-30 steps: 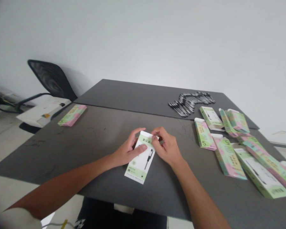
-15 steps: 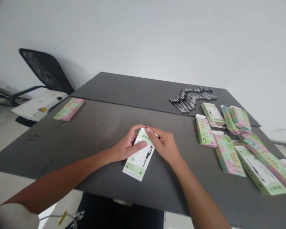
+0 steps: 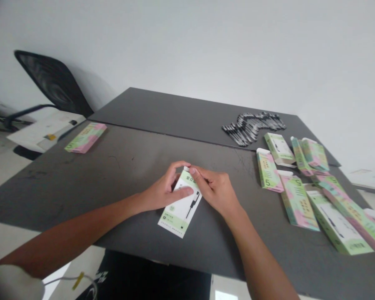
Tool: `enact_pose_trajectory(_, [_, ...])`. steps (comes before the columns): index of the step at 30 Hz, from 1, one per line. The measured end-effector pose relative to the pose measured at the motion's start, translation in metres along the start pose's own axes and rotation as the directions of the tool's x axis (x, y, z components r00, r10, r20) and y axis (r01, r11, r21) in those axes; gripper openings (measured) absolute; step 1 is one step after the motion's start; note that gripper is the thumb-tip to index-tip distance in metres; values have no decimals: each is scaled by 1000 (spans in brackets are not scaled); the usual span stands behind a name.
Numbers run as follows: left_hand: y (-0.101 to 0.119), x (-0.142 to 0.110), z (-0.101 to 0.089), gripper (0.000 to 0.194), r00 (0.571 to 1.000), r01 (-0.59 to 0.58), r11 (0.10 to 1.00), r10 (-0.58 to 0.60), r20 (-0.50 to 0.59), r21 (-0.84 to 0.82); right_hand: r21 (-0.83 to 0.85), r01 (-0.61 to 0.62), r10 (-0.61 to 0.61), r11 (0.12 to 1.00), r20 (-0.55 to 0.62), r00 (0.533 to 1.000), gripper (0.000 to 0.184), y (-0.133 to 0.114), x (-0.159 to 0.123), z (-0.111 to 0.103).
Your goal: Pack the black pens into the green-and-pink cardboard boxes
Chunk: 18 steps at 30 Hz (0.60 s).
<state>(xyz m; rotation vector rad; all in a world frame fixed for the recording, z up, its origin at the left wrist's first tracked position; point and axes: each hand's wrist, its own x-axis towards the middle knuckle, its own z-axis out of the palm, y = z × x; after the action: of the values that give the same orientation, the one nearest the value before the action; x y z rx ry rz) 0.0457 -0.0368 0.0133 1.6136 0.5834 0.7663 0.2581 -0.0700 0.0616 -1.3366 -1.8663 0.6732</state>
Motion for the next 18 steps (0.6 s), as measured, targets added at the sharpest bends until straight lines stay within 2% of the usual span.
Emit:
enact_pose_trajectory(5, [0, 0, 2, 63, 1000, 5, 997, -6, -18, -78, -38, 123, -120, 992, 68, 990, 33, 2, 2, -5])
enact_pose_trajectory(10, [6, 1, 2, 64, 998, -29, 999, 27, -56, -37, -70, 169, -168, 983, 21, 985, 34, 2, 0, -2])
enact_pose_trajectory(14, [10, 2, 0, 72, 997, -22, 996, 15, -80, -91, 12, -1, 3, 1000, -140, 990, 32, -5, -1, 5])
enact_pose_trajectory(18, [13, 2, -1, 76, 997, -11, 998, 6, -78, -63, 157, -105, 136, 982, -207, 969, 32, -13, -1, 6])
